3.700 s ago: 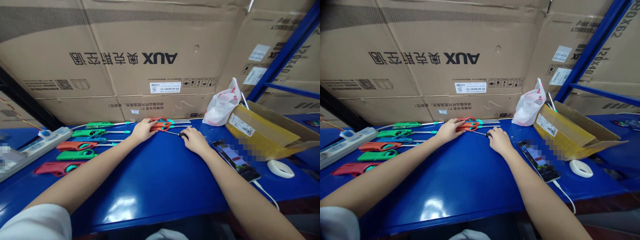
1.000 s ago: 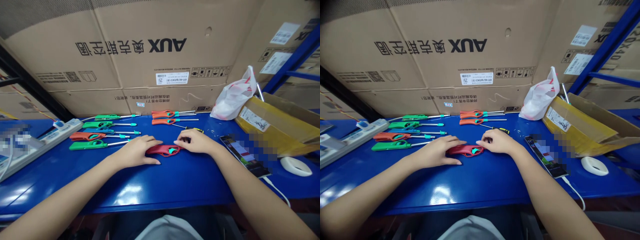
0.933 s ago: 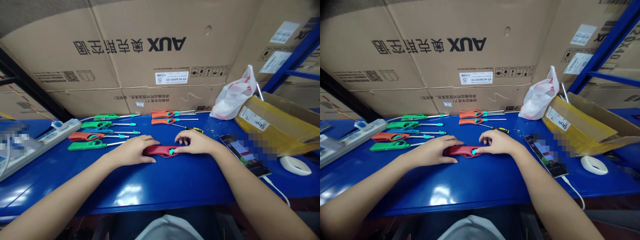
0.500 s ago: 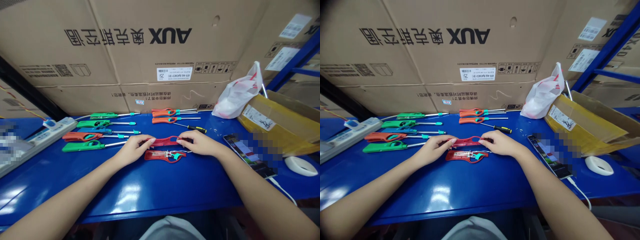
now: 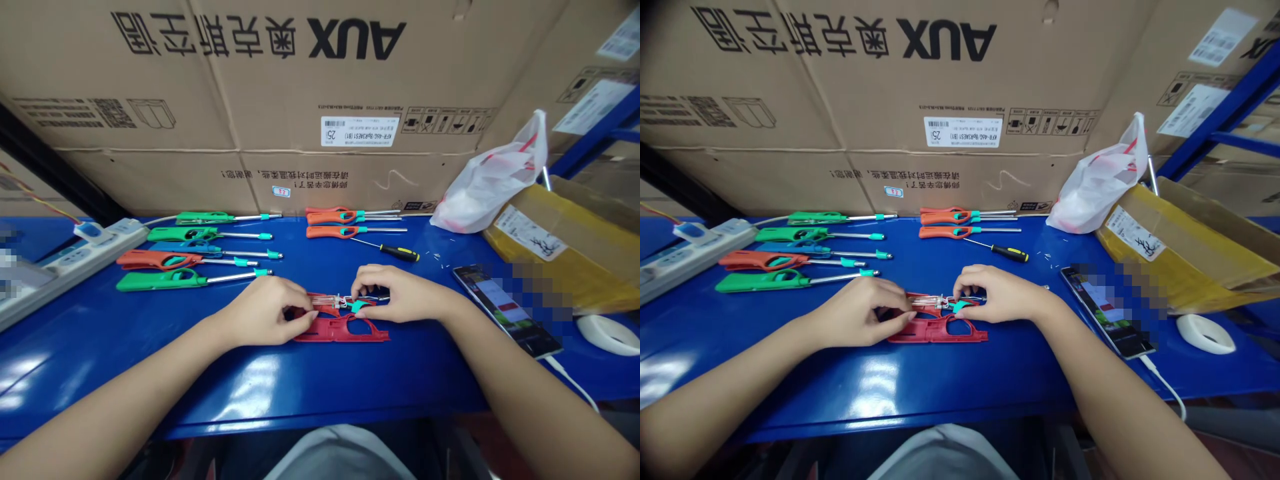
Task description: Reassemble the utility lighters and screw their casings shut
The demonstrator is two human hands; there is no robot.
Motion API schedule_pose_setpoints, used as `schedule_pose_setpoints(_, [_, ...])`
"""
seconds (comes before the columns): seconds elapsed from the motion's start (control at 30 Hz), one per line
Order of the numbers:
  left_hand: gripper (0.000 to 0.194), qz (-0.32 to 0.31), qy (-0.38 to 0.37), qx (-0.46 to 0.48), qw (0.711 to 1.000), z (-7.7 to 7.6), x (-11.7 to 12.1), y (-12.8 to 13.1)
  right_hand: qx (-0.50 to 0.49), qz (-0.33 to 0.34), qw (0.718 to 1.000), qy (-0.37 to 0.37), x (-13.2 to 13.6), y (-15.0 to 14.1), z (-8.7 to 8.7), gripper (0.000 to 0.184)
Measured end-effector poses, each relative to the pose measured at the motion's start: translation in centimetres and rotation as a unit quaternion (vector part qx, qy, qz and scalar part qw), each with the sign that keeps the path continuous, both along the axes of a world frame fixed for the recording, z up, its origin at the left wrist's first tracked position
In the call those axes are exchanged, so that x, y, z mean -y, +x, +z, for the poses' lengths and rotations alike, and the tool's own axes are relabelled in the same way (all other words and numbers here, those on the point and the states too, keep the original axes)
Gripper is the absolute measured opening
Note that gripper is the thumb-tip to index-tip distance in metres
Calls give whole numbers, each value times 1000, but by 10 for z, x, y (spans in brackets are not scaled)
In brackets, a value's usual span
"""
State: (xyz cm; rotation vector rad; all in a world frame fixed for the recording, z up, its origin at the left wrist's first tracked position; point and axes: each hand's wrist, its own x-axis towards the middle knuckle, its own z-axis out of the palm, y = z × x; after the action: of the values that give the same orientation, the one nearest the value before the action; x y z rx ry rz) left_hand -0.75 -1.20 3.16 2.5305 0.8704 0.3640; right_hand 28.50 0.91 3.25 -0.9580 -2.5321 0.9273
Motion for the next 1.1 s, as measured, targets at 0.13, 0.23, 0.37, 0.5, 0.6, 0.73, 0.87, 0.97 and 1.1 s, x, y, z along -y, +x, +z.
schedule_pose_setpoints(0.13, [21, 40, 56, 46, 997, -4, -2, 4, -8, -5, 1000, -9, -2, -2, -3, 10])
schedule_pose_setpoints(0.23, [21, 74, 60, 52, 994, -10, -6, 8, -19, -28, 999, 18, -3, -3, -2, 11])
schedule_pose_setpoints(0.37, [19, 72, 14, 60, 996, -20, -9, 11, -38, -50, 997, 48, -2, -2, 0, 10])
schedule_pose_setpoints(0.5, [20, 100, -5, 84, 991, -25, -7, 14, -26, -33, 998, 37, 0, -3, -2, 7])
schedule_pose_setpoints(0.6, [21, 102, 0, 101, 990, -25, -6, 16, -31, -36, 998, 48, 1, -6, -5, 11])
schedule_pose_setpoints(0.73, [25, 98, 3, 107, 989, -24, -6, 17, -54, -17, 995, 77, 0, -9, -7, 14])
schedule_pose_setpoints(0.87, [25, 102, 1, 106, 989, -25, -6, 18, -54, -11, 994, 99, -2, -10, -7, 3])
schedule_pose_setpoints(0.97, [24, 108, 4, 109, 988, -26, -6, 19, -53, -33, 994, 87, -2, -9, -7, 4])
schedule_pose_setpoints(1.1, [25, 123, 9, 119, 985, -25, -7, 19, -65, -41, 995, 64, -1, -8, -5, 9])
